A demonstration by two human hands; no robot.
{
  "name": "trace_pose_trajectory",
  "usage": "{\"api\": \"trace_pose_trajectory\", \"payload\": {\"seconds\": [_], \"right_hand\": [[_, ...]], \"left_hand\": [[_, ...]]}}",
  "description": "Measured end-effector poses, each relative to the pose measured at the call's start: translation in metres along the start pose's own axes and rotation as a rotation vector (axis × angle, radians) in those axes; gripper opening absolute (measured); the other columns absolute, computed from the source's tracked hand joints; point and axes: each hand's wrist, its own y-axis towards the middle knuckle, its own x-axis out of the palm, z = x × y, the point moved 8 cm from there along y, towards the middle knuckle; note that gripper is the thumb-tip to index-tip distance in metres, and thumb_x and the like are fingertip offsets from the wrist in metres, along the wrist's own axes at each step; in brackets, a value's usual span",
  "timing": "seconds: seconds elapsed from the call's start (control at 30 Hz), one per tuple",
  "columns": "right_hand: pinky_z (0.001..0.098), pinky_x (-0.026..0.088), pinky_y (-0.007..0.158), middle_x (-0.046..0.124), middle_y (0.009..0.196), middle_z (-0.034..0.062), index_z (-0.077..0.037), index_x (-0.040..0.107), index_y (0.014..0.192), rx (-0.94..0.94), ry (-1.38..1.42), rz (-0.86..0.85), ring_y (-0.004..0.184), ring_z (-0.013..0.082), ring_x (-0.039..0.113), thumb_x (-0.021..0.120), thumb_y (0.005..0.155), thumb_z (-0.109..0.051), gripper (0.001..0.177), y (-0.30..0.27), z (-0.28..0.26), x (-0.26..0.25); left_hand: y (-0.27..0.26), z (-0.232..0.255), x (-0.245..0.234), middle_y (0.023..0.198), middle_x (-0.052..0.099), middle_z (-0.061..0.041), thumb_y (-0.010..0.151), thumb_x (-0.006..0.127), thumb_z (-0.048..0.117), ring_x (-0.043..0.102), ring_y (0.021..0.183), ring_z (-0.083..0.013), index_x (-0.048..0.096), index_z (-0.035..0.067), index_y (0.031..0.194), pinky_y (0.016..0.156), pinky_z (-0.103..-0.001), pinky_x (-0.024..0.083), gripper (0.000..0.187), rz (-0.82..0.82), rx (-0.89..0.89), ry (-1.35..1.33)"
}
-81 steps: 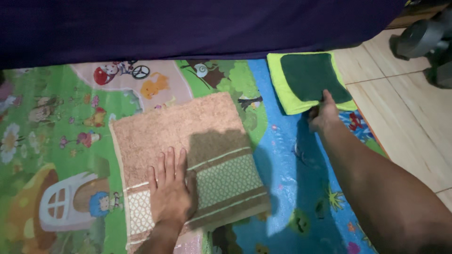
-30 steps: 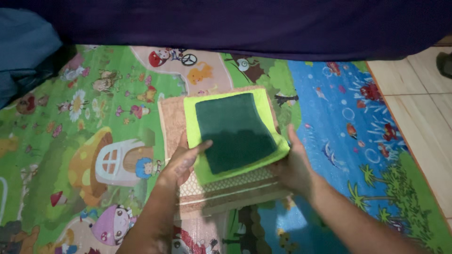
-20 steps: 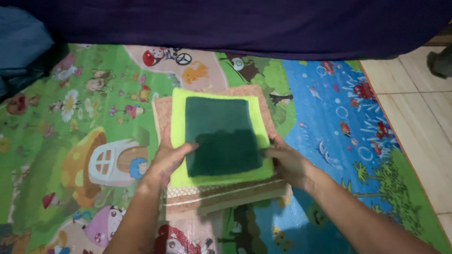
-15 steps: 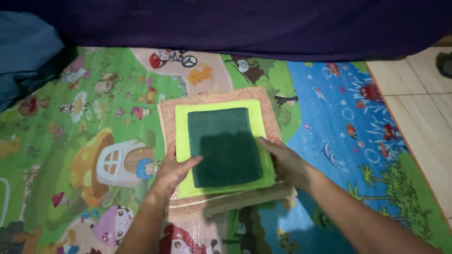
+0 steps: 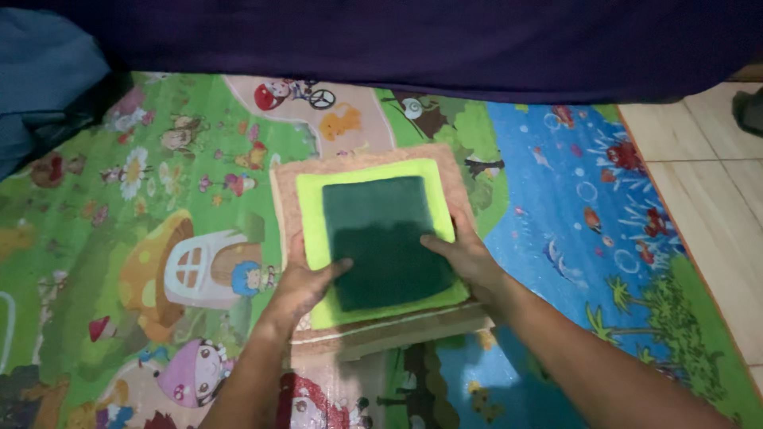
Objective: The person folds a peach towel and a green towel on a colorful play mat, smoothing and aligning the edges before stacking them. The person then picks up a blue garment and begins to unfold it.
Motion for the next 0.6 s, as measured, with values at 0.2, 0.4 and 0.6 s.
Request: {"api": "trace_pose_trajectory", "payload": {"seconds": [0.2, 0.4, 0.6], "right_hand": [[0.0367, 0.050, 0.102, 0.058, 0.140, 0.0075, -0.019, 0.033, 0.154, 0.128, 0.170, -0.011, 0.125, 0.0213, 0.057, 0.069, 0.087, -0.010, 0.076, 0.004, 0.007, 0.008], [0.0361, 0.048, 0.105, 0.057, 0.142, 0.0090, -0.020, 0.034, 0.157, -0.027, 0.111, -0.021, 0.127, 0.0220, 0.057, 0.071, 0.087, -0.009, 0.080, 0.004, -0.012, 0.023], [0.0371, 0.051, 0.103, 0.060, 0.138, 0.0128, -0.021, 0.027, 0.158, -0.020, 0.275, -0.178, 0.122, 0.0233, 0.060, 0.072, 0.084, -0.009, 0.088, 0.010, -0.016, 0.123]], "left_hand": [[0.011, -0.005, -0.005, 0.124, 0.067, -0.010, 0.072, 0.085, 0.011, 0.065, 0.114, -0.0217, 0.044, 0.008, 0.140, 0.099, -0.035, 0.052, 0.079, 0.039, -0.040, 0.062], [0.001, 0.008, -0.019, 0.121, 0.069, -0.011, 0.073, 0.079, 0.004, 0.066, 0.111, -0.0231, 0.047, 0.010, 0.141, 0.094, -0.036, 0.054, 0.076, 0.096, -0.075, -0.067], [-0.035, 0.028, -0.128, 0.117, 0.069, -0.014, 0.079, 0.075, 0.002, 0.070, 0.101, -0.0256, 0.051, 0.006, 0.136, 0.084, -0.040, 0.061, 0.062, 0.170, 0.000, -0.053]]}}
